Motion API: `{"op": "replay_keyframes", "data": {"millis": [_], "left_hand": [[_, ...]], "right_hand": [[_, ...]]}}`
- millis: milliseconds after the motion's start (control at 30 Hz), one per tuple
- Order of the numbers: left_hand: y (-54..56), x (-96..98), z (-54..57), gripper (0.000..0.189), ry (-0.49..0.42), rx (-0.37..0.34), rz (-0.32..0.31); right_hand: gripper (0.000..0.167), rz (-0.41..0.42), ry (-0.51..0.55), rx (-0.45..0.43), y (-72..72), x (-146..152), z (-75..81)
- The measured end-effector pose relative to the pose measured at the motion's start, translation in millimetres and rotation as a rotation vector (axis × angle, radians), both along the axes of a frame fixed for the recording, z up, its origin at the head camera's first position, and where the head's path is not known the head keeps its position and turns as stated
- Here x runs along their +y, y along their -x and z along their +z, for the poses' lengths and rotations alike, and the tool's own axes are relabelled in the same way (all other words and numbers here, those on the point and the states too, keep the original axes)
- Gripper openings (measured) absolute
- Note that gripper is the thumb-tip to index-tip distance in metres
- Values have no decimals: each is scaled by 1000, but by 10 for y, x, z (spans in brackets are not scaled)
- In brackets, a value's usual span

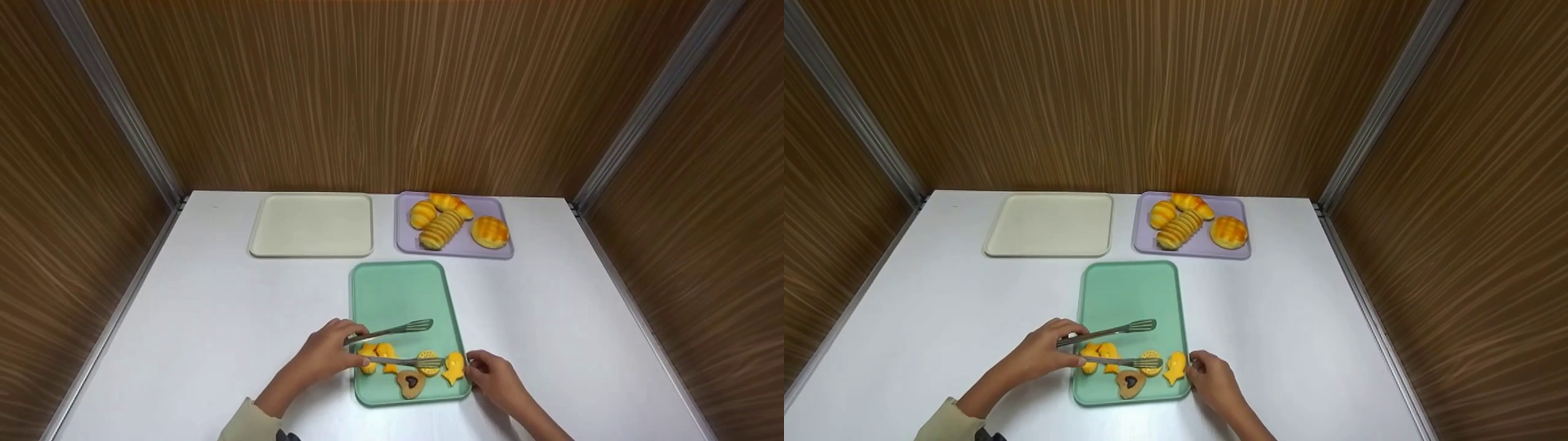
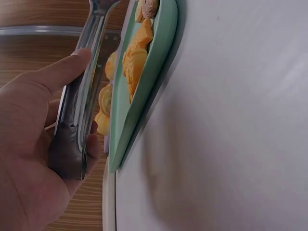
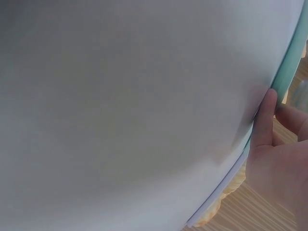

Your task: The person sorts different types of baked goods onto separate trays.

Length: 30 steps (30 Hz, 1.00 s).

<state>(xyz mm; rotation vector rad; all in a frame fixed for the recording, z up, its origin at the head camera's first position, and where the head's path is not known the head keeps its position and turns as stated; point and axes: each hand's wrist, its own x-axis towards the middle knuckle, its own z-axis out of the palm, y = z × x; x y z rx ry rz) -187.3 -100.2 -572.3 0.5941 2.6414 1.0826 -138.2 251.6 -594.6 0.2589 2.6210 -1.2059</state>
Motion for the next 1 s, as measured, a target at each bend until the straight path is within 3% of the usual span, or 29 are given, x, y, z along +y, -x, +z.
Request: {"op": "replay_keyframes", "data": {"millis": [167,367,667,1000], "left_hand": [[-1,30,-21,47,47,45,-25],[25,40,-42,42,76,85,-4],[20,1,-62,42,48,37,-20],[55,-11,-125,39,51,98,10]], "right_hand": [[34,-6,8,14,0,-9,-5],[33,-11,25,-2,2,-15,-8],[32,-12,28,6,-18,-14,0],[31,-11,18,44,-28,1,-26]]}}
